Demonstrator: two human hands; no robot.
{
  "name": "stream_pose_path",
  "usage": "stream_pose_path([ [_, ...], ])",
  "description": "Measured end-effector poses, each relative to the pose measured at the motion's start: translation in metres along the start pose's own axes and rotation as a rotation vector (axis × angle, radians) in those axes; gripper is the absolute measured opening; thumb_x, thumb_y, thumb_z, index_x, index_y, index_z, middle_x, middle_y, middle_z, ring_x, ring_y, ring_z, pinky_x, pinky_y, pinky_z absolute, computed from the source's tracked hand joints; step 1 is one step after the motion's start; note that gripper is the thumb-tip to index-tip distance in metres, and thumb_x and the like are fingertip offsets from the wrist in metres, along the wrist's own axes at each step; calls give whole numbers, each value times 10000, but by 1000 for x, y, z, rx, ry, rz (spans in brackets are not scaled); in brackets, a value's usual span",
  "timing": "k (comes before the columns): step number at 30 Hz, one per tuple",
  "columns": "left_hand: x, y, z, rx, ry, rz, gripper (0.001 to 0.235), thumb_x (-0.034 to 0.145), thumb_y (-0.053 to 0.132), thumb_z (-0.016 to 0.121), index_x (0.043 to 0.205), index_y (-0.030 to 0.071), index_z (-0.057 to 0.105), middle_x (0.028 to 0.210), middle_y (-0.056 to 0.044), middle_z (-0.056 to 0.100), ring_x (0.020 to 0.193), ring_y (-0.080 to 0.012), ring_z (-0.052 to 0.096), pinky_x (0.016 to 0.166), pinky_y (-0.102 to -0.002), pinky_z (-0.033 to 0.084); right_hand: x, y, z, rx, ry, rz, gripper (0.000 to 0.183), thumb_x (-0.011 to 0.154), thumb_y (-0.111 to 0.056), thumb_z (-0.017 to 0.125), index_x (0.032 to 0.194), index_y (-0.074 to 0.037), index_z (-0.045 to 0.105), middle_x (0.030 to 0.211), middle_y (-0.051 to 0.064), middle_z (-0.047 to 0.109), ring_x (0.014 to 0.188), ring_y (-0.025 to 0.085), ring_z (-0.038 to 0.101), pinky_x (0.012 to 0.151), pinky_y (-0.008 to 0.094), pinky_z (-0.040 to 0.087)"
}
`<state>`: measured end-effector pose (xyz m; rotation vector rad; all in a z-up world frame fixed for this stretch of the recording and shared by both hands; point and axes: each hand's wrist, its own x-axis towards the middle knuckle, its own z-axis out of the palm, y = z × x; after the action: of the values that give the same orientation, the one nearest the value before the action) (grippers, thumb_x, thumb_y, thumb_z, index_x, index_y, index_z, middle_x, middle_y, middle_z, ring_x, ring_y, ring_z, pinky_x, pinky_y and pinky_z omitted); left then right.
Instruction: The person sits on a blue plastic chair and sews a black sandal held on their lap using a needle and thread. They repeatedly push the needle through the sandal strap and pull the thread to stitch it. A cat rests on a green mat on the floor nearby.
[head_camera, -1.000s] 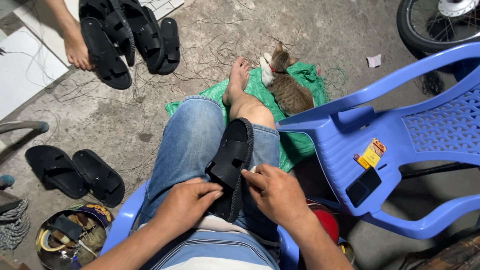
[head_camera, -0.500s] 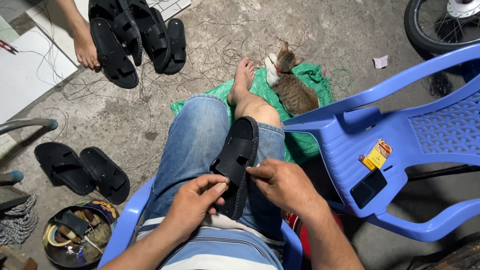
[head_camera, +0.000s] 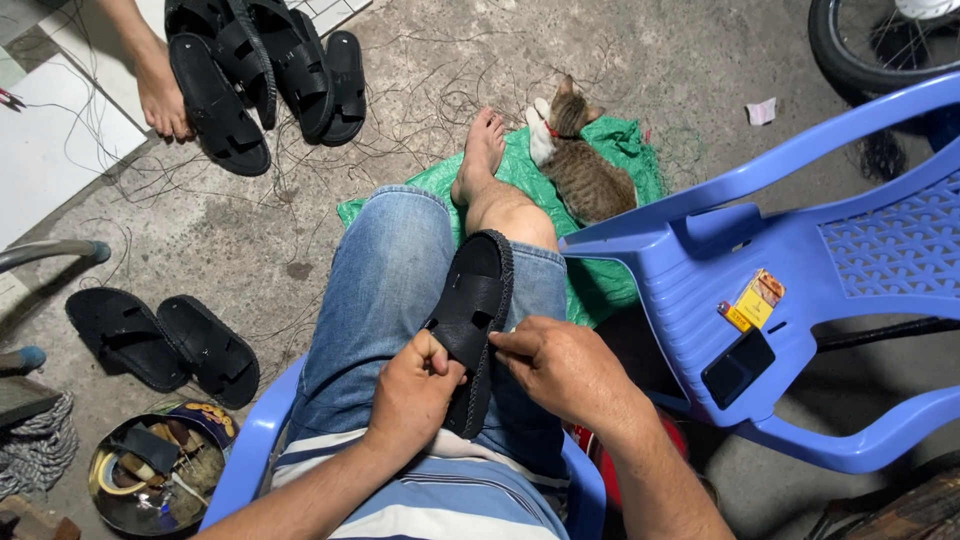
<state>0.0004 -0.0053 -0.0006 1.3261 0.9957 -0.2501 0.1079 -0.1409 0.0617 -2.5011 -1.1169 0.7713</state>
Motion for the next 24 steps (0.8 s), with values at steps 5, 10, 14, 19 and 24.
stream_pose_path([
  [5,-10,5,-18,424,-28,464,298,761,148,638,578,180,404,562,55,468,547,-117,466,531,-272,375,-6,1,8,17,95,-23,253,840,-249,564,1072,-187,642,778,-21,576,668,207,604,511,348,468],
  [10,-13,11,-24,834,-109,686,395,749,111,502,1090,287,407,778,5,500,602,-281,556,490,-446,444,-7,-8,-3,-49,-58,78,352,842,-246,494,1187,-229,563,776,12,513,682,256,583,517,423,458],
  [14,-5,19,-27,1088,-243,588,682,741,96,479,1335,416,386,816,-10,442,624,-307,579,500,-499,473,-16,-8,-30,-81,-292,306,486,797,-273,478,1249,-451,495,866,0,529,811,248,585,674,415,442],
  [19,-9,46,-42,1091,-381,473,609,814,139,422,1338,445,373,841,-27,457,727,-327,562,599,-517,452,-49,23,-41,-7,-47,351,490,815,-196,455,1226,-452,529,727,-61,484,668,119,518,551,318,421],
  [24,-24,46,-40,1006,-158,717,384,793,442,578,1153,308,578,958,37,528,636,-298,632,429,-515,498,-55,17,-32,204,20,213,476,817,-134,466,1228,-356,559,718,-49,513,655,110,533,592,277,441],
])
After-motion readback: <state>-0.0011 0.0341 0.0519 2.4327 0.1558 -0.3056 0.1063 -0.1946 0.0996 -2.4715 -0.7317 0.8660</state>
